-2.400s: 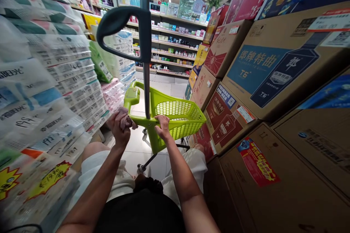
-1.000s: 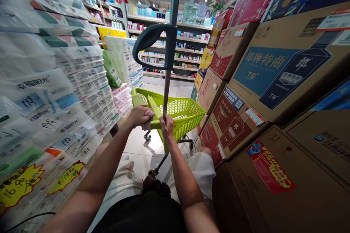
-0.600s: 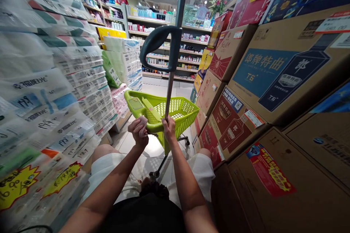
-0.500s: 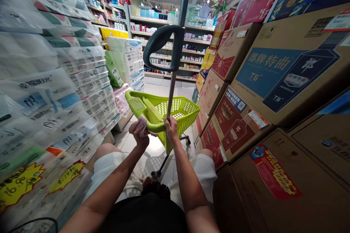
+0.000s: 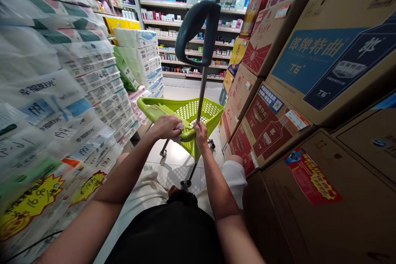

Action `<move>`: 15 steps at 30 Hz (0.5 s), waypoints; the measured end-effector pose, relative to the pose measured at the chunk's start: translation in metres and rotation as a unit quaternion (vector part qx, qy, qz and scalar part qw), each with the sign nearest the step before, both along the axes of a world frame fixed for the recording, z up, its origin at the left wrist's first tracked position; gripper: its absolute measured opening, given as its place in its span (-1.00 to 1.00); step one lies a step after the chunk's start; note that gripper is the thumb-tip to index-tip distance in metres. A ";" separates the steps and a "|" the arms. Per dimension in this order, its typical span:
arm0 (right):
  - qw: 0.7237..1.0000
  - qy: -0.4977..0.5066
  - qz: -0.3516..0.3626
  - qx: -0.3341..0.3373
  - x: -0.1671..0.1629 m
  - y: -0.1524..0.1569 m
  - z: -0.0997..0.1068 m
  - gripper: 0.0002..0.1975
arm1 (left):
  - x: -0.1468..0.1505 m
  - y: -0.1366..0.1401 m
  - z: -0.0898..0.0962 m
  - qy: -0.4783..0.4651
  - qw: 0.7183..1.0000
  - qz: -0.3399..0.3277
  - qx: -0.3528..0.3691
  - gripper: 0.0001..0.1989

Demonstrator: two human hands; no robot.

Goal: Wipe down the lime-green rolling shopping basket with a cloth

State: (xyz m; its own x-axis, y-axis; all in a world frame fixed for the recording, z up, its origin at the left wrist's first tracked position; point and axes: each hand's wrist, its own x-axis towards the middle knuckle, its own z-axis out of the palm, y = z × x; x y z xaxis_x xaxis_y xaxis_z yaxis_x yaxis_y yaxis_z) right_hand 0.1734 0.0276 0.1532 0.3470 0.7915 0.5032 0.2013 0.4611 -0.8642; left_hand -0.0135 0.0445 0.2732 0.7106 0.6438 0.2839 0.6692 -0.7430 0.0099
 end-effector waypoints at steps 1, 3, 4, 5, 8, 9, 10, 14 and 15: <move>1.000 0.003 -0.013 0.003 -0.002 0.000 -0.001 -0.53 | 0.003 -0.002 -0.003 -0.004 1.000 0.016 0.003 -0.83; 0.999 0.006 -0.038 0.011 -0.004 0.000 -0.003 -0.53 | 0.006 -0.009 -0.019 -0.072 0.996 0.035 0.037 -0.81; 0.999 0.007 -0.048 0.014 -0.006 0.001 -0.004 -0.54 | 0.007 -0.014 -0.031 -0.135 0.988 0.039 0.067 -0.80; 0.998 0.007 -0.056 0.017 -0.006 0.001 -0.005 -0.54 | 0.007 -0.018 -0.045 -0.209 0.972 0.040 0.101 -0.78; 0.998 0.002 -0.056 0.018 -0.006 0.003 -0.008 -0.59 | 0.011 -0.029 -0.089 -0.418 0.886 0.039 0.197 -0.71; 0.999 -0.001 -0.049 0.018 -0.004 0.004 -0.009 -0.61 | 0.013 -0.032 -0.101 -0.463 0.857 0.041 0.221 -0.71; 0.999 -0.004 -0.040 0.016 -0.002 0.004 -0.010 -0.64 | 0.015 -0.035 -0.110 -0.492 0.836 0.047 0.240 -0.71; 1.000 -0.018 0.010 0.003 0.011 0.005 -0.011 -0.76 | 0.009 -0.037 -0.102 -0.471 0.853 0.070 0.213 -0.69; 1.000 -0.018 0.021 0.000 0.014 0.006 -0.010 -0.79 | 0.004 -0.036 -0.089 -0.433 0.883 0.062 0.173 -0.68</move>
State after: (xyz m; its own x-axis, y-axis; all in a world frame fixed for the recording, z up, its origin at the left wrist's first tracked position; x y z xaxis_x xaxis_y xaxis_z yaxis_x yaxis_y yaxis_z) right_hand 0.1878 0.0331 0.1431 0.2954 0.8051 0.5143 0.2123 0.4696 -0.8570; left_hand -0.0093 0.0088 0.1842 0.0612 0.4701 0.8805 0.5985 -0.7233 0.3446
